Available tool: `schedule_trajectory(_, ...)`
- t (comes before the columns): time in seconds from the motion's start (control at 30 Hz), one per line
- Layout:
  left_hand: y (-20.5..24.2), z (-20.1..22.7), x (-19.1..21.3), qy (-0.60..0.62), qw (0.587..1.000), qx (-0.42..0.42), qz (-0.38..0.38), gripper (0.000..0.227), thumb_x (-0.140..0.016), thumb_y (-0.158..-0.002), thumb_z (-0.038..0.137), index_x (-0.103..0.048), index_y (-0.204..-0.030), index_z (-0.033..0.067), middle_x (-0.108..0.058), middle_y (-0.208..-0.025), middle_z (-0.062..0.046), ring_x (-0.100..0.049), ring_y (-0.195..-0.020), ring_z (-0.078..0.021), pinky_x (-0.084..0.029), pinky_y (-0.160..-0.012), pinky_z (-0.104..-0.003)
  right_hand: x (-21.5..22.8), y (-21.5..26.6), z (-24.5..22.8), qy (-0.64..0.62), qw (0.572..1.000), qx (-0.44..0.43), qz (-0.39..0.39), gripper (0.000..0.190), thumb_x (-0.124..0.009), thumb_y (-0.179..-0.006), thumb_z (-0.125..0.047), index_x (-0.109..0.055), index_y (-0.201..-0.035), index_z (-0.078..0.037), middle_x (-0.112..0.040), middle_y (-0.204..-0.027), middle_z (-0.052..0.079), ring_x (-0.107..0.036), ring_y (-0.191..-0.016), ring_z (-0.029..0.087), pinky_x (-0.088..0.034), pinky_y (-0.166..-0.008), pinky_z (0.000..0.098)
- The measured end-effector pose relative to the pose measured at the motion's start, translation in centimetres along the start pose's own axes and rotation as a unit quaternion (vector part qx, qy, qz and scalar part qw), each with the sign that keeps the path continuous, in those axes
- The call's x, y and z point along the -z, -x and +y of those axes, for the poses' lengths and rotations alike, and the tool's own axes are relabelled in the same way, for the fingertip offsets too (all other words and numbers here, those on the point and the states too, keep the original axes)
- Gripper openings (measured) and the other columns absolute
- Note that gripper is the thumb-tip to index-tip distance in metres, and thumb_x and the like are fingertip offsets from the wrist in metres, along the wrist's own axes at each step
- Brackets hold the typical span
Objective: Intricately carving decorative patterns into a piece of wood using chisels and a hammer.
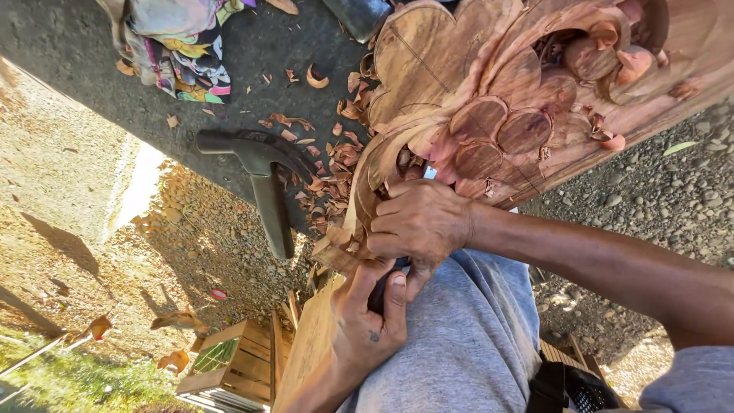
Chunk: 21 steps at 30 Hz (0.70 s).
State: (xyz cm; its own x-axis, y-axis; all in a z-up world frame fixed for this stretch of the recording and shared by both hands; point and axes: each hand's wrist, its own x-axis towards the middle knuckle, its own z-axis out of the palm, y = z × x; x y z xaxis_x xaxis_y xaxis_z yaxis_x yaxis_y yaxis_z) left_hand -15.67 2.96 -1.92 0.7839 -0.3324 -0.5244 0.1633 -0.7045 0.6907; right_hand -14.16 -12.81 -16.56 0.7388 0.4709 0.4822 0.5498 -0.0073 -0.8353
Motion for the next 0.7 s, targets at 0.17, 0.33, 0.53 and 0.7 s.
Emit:
schedule_trajectory(0.17, -1.3, -0.5, 0.6, 0.006, 1.000, 0.002, -0.026, 0.019, -0.064, -0.098, 0.010, -0.064, -0.116, 0.0026, -0.072, -0.087, -0.015, -0.076, -0.070, -0.0243, -0.056, -0.063, -0.033, 0.3, -0.2, 0.0, 0.011, 0.999, -0.026, 0.021, 0.056, -0.081, -0.071, -0.064, -0.053, -0.081, -0.016, -0.048, -0.073, -0.001, -0.054, -0.067, 0.020, -0.041, -0.059, 0.0368)
schedule_trajectory(0.33, -2.4, 0.4, 1.8, -0.012, 0.999, -0.013, -0.050, 0.015, -0.066, -0.098, 0.010, -0.065, -0.113, 0.0050, -0.071, -0.086, -0.016, -0.073, -0.070, -0.0281, -0.056, -0.064, -0.035, 0.8, -0.6, -0.1, 0.079, 0.990, -0.083, 0.081, 0.059, -0.080, -0.062, -0.066, -0.050, -0.073, -0.016, -0.047, -0.066, 0.000, -0.052, -0.058, 0.020, -0.035, -0.049, 0.0386)
schedule_trajectory(0.53, -1.3, 0.9, 1.5, -0.041, 0.998, 0.010, -0.048, 0.023, -0.065, -0.098, 0.011, -0.065, -0.120, 0.0056, -0.073, -0.092, -0.018, -0.075, -0.080, -0.0353, -0.057, -0.067, -0.038, -0.2, 0.2, 0.8, 0.020, 0.999, 0.002, 0.041, 0.060, -0.079, -0.073, -0.066, -0.051, -0.084, -0.014, -0.048, -0.077, 0.001, -0.055, -0.071, 0.021, -0.042, -0.060, 0.0372)
schedule_trajectory(0.7, -2.6, 0.6, 2.0, -0.035, 0.997, 0.019, -0.066, 0.019, -0.065, -0.098, 0.012, -0.065, -0.116, 0.0069, -0.073, -0.090, -0.017, -0.077, -0.076, -0.0316, -0.058, -0.065, -0.036, 0.2, 0.1, 0.8, 0.027, 0.998, -0.028, 0.040, 0.060, -0.078, -0.072, -0.067, -0.051, -0.083, -0.014, -0.047, -0.076, 0.001, -0.055, -0.070, 0.021, -0.041, -0.058, 0.0370)
